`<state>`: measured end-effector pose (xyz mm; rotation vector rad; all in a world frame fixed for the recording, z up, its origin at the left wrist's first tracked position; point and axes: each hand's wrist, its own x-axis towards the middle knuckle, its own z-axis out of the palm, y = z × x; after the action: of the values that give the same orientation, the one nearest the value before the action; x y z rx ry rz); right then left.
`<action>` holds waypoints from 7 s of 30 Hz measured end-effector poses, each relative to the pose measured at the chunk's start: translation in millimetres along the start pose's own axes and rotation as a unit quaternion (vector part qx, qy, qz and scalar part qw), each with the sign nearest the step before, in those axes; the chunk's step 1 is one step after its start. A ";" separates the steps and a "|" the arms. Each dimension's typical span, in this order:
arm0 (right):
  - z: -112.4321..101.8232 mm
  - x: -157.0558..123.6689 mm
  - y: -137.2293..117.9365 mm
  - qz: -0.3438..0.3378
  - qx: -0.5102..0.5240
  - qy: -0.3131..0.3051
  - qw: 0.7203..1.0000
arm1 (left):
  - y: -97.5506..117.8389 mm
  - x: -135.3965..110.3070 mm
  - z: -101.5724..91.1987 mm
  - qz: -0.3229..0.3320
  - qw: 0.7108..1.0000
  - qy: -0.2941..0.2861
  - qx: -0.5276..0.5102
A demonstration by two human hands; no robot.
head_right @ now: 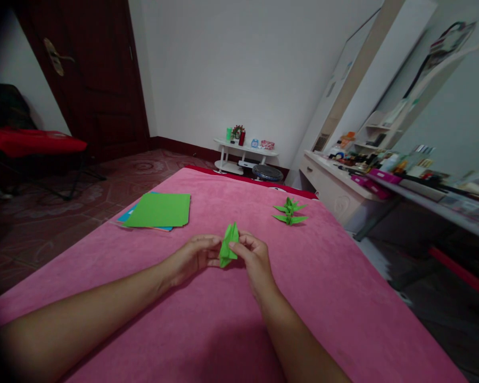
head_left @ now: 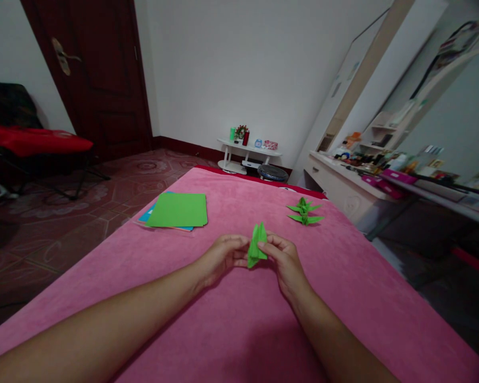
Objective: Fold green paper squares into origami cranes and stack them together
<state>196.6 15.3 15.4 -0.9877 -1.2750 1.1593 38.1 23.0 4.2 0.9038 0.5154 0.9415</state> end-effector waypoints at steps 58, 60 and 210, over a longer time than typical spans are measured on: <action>-0.2 -0.9 1.0 -0.237 -0.254 -0.011 0.938 | -2.3 3.0 -5.3 0.034 0.990 0.127 0.059; 2.4 -1.7 1.8 -0.232 -0.256 -0.012 0.938 | -2.5 2.9 -5.8 0.030 0.988 0.131 0.076; 7.5 -4.7 16.5 -0.013 -0.066 -0.023 0.998 | -1.6 5.9 -7.6 0.089 0.976 0.190 0.061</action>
<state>187.9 13.1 -1.1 -1.0426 -1.4108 1.0945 36.4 30.8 -1.3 0.8921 0.8362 1.2685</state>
